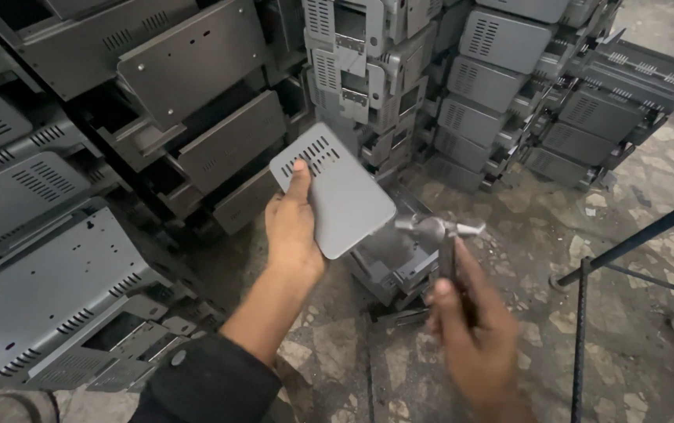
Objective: Knocking out pre-cut sections from metal chassis using a hammer.
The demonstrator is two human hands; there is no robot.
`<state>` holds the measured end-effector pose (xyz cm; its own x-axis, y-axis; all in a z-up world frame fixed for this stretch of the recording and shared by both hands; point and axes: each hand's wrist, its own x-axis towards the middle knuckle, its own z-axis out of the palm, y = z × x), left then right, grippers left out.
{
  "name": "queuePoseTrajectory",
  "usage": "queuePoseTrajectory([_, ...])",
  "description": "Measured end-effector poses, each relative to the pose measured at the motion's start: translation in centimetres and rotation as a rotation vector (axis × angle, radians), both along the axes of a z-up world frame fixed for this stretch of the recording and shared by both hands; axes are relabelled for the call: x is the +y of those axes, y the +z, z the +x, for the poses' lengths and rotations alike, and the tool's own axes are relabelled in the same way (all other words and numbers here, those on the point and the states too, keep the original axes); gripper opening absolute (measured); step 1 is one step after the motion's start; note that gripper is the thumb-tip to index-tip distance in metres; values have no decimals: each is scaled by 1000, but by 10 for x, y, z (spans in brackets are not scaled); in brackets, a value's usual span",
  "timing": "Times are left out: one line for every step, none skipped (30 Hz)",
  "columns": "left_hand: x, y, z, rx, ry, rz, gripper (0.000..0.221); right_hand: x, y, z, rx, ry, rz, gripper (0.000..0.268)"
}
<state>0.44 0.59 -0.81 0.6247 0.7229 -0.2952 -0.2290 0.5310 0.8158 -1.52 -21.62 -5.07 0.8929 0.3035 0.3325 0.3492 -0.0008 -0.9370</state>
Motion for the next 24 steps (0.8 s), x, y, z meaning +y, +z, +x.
queuePoseTrajectory([-2, 5, -2, 0, -1, 0, 51, -5, 2, 5, 0, -1, 0, 63])
queuePoseTrajectory([-4, 10, -4, 31, -61, 67, 51, -9, 4, 11, 144, -74, 19, 51])
queuePoseTrajectory([-6, 15, -6, 63, -120, 135, 52, -13, 7, 17, 288, -146, 38, 41])
queuePoseTrajectory([-6, 13, -8, 64, -118, 135, 52, -17, 14, 22, 290, -144, 38, 41])
queuePoseTrajectory([-7, 10, -10, -18, -190, 235, 50, -20, 21, 27, 370, -184, 70, 28])
queuePoseTrajectory([-7, 8, -12, -98, -262, 333, 49, -23, 27, 32, 452, -223, 102, 23])
queuePoseTrajectory([-9, 11, -15, -96, -260, 333, 49, -25, 29, 35, 454, -221, 101, 23])
queuePoseTrajectory([-11, 14, -18, -176, -355, 463, 47, -28, 30, 38, 386, -209, 162, 19])
queuePoseTrajectory([-14, 16, -20, -256, -449, 593, 44, -30, 31, 40, 317, -196, 222, 23])
queuePoseTrajectory([-20, 20, -23, -255, -452, 590, 44, -32, 33, 40, 318, -199, 220, 23])
queuePoseTrajectory([-26, 24, -26, -253, -449, 562, 44, -33, 35, 41, 312, -180, 259, 21])
queuePoseTrajectory([-32, 27, -30, -250, -444, 533, 44, -34, 36, 40, 307, -160, 298, 19])
queuePoseTrajectory([-33, 26, -29, -249, -446, 529, 44, -34, 39, 39, 309, -162, 294, 19])
queuePoseTrajectory([-33, 26, -30, -260, -463, 516, 45, -34, 41, 38, 295, -165, 282, 14])
queuePoseTrajectory([-33, 26, -30, -270, -480, 503, 46, -33, 44, 37, 281, -168, 271, 14])
queuePoseTrajectory([-34, 26, -29, -271, -480, 503, 46, -34, 46, 37, 280, -168, 271, 14])
queuePoseTrajectory([-34, 26, -28, -257, -486, 493, 45, -34, 49, 36, 274, -177, 237, 16])
queuePoseTrajectory([-35, 25, -29, -240, -492, 481, 45, -35, 51, 35, 271, -186, 201, 20])
queuePoseTrajectory([-36, 25, -29, -238, -493, 480, 45, -34, 52, 36, 273, -187, 201, 20])
queuePoseTrajectory([-37, 25, -29, -232, -483, 498, 42, -34, 52, 37, 299, -182, 222, 21])
queuePoseTrajectory([-39, 25, -29, -225, -473, 515, 39, -34, 52, 39, 325, -177, 243, 24])
queuePoseTrajectory([-39, 25, -29, -225, -473, 514, 39, -34, 51, 40, 325, -178, 242, 24])
queuePoseTrajectory([-40, 25, -29, -200, -473, 541, 42, -35, 50, 41, 318, -170, 256, 24])
queuePoseTrajectory([-41, 25, -29, -175, -472, 567, 46, -35, 50, 41, 311, -161, 269, 25])
